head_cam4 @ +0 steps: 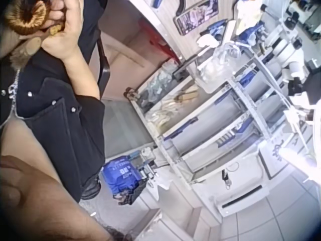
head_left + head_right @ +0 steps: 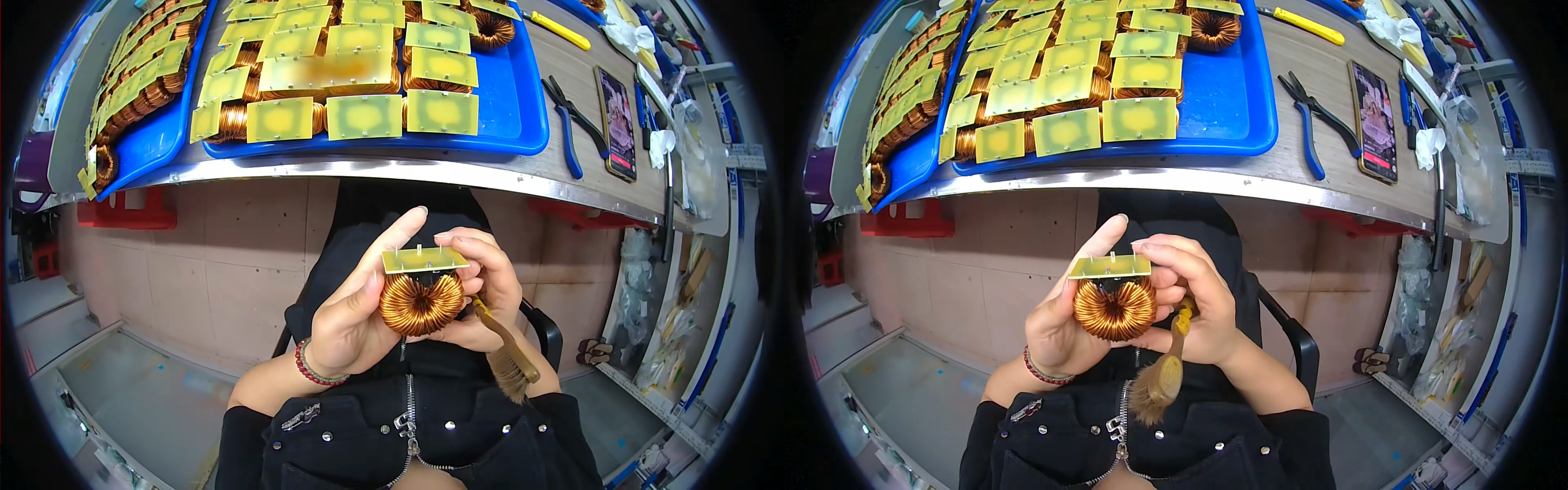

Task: The person cleans copper wire coils on small square circuit boards using a brush and pliers. They pick up each component from a blue tray, brush the copper windings, and occasionally use pliers to adjust the metal leads before placing the item back on the tray.

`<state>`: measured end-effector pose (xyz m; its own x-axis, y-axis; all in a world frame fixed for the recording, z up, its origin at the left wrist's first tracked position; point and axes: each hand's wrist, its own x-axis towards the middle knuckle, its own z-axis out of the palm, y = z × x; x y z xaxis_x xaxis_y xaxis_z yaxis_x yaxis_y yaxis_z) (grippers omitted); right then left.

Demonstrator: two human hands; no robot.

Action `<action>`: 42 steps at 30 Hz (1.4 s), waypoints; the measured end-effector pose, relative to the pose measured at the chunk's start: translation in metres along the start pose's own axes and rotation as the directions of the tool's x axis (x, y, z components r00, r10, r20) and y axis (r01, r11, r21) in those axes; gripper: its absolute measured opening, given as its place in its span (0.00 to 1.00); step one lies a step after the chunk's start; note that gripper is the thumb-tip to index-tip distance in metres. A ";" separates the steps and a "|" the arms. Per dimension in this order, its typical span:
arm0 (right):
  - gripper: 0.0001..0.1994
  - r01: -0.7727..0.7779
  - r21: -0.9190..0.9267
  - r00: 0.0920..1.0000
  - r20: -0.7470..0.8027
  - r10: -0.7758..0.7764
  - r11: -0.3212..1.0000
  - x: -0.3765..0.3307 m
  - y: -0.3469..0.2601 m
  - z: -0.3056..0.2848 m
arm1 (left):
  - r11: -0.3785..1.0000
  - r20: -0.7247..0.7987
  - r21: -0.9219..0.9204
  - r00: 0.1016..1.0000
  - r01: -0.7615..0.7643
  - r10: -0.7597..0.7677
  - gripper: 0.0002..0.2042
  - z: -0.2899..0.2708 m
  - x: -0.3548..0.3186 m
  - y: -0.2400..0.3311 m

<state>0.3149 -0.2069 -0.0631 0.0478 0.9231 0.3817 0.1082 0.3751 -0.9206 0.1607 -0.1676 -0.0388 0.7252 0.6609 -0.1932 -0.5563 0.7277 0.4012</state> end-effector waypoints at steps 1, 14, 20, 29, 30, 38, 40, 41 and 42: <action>0.38 0.009 0.025 1.000 -0.004 -0.009 1.000 0.000 0.001 0.001 | 1.000 -0.013 0.007 1.000 -0.003 0.003 0.36 0.000 0.000 -0.001; 0.37 -0.017 0.199 0.995 -0.095 0.037 0.980 -0.004 0.000 0.006 | 0.966 -0.017 0.198 0.985 -0.163 0.170 0.28 -0.003 -0.004 -0.008; 0.33 0.033 0.040 0.993 -0.113 -0.028 0.999 -0.004 -0.002 0.003 | 0.769 0.026 0.587 0.955 -0.254 0.296 0.26 -0.002 -0.005 -0.004; 0.24 0.170 -0.430 0.978 -0.036 -0.206 0.886 0.001 -0.014 0.000 | 0.966 -0.041 0.226 0.990 -0.122 0.135 0.36 -0.003 -0.004 0.006; 0.25 0.057 -0.473 0.990 -0.085 -0.110 0.879 0.001 -0.021 -0.009 | 0.994 -0.048 0.072 0.995 -0.082 0.085 0.35 -0.005 -0.005 0.006; 0.12 0.217 -0.704 0.970 0.079 -0.229 0.677 0.000 -0.037 -0.023 | 0.993 -0.037 0.043 0.993 -0.108 0.109 0.32 -0.008 0.001 0.006; 0.10 -0.126 -0.889 0.970 -0.205 -0.135 0.441 0.003 -0.039 -0.036 | 0.993 -0.042 -0.021 0.993 -0.112 0.111 0.32 -0.012 -0.002 0.005; 0.11 0.051 -0.849 0.956 -0.110 -0.271 0.526 0.002 -0.036 -0.035 | 0.992 -0.034 -0.044 0.992 -0.119 0.117 0.32 -0.013 -0.004 0.003; 0.11 0.125 -0.815 0.946 -0.074 -0.316 0.566 0.000 -0.036 -0.034 | 0.993 -0.036 -0.015 0.993 -0.114 0.113 0.32 -0.011 -0.004 0.003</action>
<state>0.3444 -0.2235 -0.0278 0.0846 0.7480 0.6583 0.8764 0.2584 -0.4064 0.1519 -0.1659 -0.0472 0.6424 0.7452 -0.1788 -0.6411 0.6504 0.4074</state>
